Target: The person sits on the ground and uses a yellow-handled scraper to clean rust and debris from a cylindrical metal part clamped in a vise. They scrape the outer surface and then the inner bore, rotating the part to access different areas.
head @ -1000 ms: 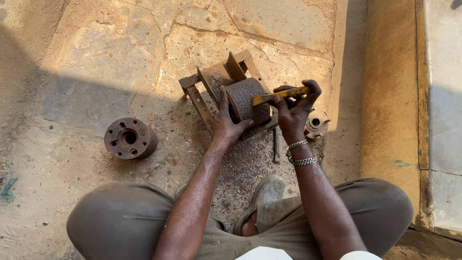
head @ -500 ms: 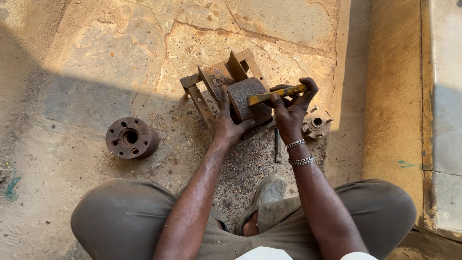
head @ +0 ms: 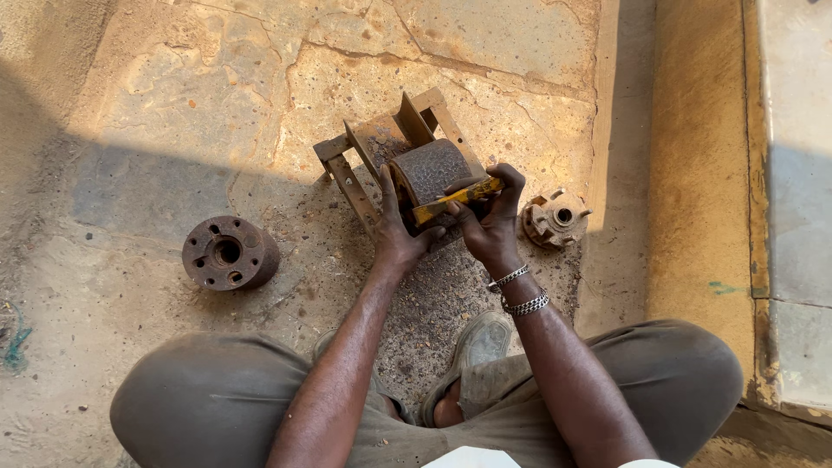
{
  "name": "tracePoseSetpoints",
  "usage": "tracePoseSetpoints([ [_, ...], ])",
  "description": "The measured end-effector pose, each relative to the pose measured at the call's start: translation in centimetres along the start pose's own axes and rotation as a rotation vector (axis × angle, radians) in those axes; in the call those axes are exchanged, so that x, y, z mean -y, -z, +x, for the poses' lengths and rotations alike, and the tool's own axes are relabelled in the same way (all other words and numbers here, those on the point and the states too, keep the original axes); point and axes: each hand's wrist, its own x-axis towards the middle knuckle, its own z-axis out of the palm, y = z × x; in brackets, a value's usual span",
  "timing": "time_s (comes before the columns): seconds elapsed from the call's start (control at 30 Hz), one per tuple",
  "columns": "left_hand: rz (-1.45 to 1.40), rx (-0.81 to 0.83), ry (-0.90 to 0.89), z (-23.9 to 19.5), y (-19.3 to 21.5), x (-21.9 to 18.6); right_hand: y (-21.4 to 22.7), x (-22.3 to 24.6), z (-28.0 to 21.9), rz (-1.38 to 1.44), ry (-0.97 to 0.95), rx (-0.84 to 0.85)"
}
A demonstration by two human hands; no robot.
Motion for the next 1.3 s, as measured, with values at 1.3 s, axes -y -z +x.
tracePoseSetpoints([
  [1.3,0.272,0.029,0.063,0.9,0.1,-1.1,-0.3,2.3,3.1,-0.004,-0.256,-0.458],
])
